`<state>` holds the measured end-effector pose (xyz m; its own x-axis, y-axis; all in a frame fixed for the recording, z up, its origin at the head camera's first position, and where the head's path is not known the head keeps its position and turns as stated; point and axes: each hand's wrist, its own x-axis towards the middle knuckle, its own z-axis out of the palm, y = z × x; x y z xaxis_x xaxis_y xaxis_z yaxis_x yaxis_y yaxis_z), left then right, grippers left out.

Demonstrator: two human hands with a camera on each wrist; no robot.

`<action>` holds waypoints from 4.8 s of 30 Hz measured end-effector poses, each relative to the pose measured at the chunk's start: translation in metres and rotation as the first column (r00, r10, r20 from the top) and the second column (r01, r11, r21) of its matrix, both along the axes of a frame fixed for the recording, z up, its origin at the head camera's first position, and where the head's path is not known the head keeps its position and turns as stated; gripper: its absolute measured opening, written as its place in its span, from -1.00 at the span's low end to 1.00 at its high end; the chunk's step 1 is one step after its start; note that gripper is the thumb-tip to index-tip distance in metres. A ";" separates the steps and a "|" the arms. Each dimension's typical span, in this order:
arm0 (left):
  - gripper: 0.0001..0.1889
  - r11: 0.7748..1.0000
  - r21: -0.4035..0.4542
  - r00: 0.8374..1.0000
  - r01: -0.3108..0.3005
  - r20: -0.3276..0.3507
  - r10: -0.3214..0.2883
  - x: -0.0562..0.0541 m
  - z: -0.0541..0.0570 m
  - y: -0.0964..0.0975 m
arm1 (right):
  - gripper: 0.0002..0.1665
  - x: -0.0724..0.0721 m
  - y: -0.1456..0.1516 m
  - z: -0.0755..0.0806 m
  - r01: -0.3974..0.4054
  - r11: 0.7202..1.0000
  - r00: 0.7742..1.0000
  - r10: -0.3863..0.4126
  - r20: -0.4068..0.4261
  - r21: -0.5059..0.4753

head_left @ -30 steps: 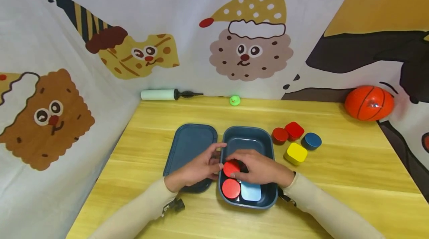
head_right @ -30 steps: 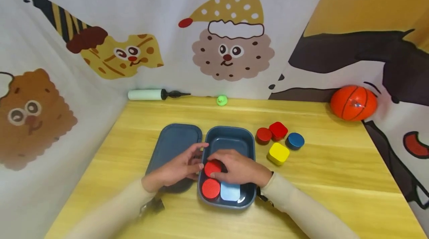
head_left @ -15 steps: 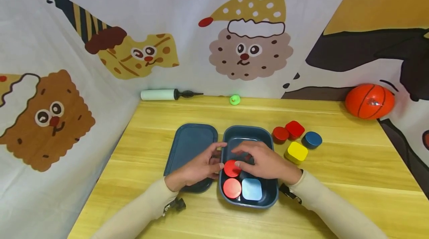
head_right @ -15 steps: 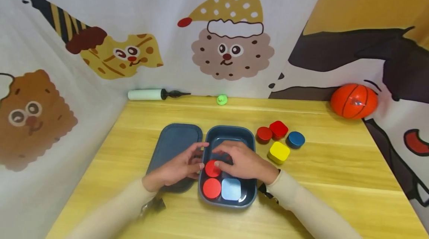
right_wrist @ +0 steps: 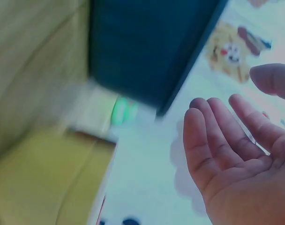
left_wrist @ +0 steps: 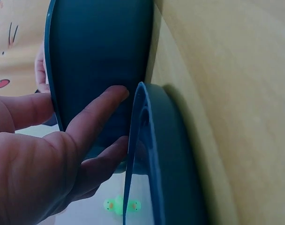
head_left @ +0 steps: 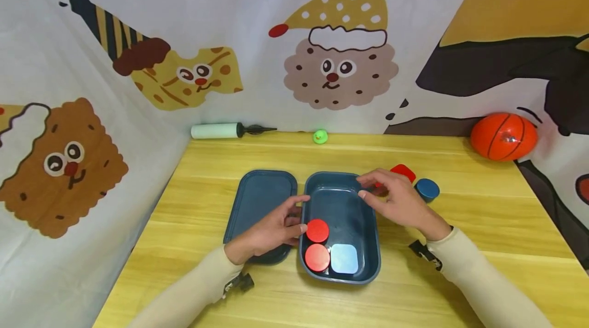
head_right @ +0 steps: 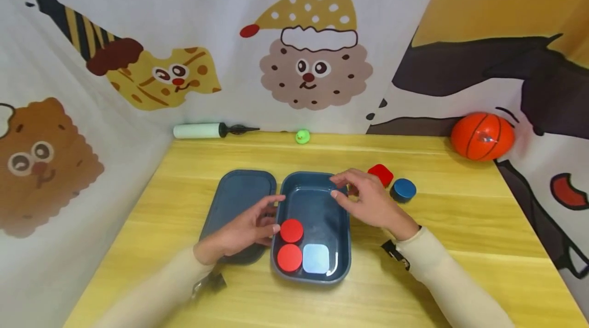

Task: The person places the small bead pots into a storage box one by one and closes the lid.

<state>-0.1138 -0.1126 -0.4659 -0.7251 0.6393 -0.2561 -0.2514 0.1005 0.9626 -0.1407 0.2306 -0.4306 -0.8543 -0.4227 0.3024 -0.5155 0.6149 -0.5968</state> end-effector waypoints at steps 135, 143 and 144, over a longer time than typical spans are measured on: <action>-0.23 1.000 0.010 1.000 0.020 0.015 -0.020 -0.005 -0.002 -0.002 | -0.45 0.024 -0.032 -0.012 -0.171 0.956 0.985 0.167 0.037 0.238; -0.23 1.000 0.000 1.000 0.021 0.009 -0.021 -0.004 -0.001 -0.003 | -0.49 0.012 -0.013 0.001 -0.059 0.987 0.998 0.059 -0.001 0.151; -0.23 1.000 0.001 1.000 0.020 0.009 -0.020 -0.004 -0.001 -0.003 | -0.51 0.009 -0.010 0.002 -0.046 0.989 0.999 0.048 -0.009 0.139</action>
<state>-0.1175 -0.1158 -0.4670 -0.7096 0.6543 -0.2616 -0.2577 0.1045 0.9605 -0.1314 0.2205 -0.4282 -0.8293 -0.5008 0.2480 -0.5523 0.6666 -0.5006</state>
